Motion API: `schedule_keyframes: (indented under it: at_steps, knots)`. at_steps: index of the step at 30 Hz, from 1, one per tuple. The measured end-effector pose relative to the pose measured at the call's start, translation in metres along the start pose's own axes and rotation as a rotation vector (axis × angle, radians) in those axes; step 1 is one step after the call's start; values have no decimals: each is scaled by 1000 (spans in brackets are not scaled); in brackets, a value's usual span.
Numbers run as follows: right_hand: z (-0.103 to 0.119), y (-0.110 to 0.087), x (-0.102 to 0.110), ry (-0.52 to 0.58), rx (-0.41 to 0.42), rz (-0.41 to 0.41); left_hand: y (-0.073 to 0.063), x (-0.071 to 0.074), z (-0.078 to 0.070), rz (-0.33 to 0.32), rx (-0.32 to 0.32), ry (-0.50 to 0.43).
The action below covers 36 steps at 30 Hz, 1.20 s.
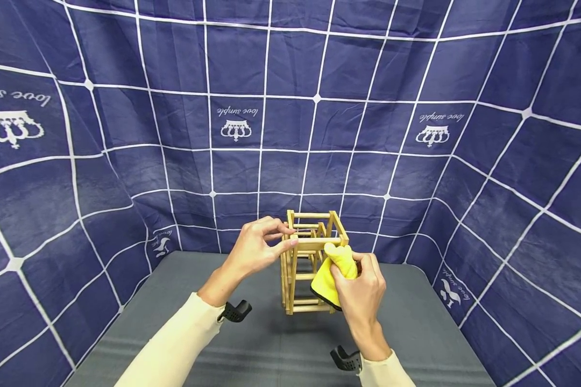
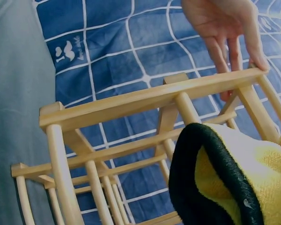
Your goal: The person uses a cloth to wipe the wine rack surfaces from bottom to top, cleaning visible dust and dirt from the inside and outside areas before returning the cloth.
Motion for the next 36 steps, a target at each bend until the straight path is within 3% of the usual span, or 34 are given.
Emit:
schedule_keyframes:
  at_steps: [8,11,15,19,21,24,27,29,36]
  knots:
    - [0,3,11,46,39,-2,-1,1,-3,-6,8,-10]
    - [3,7,20,86,76,-40,-1,2,-3,-4,12,-17]
    - [11,19,33,172,179,-138,-1,2,-4,2,11,-39]
    - [29,36,34,198,343,-161,-1,2,-2,10,14,-52]
    - [41,44,30,170,437,-122,-2,2,-1,13,15,-51]
    - [56,52,15,58,555,28,-2,2,0,17,14,-52]
    - [60,55,-4,-29,621,221,-3,3,1,14,11,-47]
    - [61,56,-14,-58,632,301,-3,2,1,12,3,-49]
    - [77,52,-34,-55,662,363,-3,1,-1,23,-10,-73]
Point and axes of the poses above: each hand's wrist, its own y-axis towards the middle knuckle, its own x-axis out of the back of the hand, z = x × y, the point moved 8 cm from there along y, towards the middle knuckle, and after that the axes turned 2 degrees about -z, right-handed, at the moved point
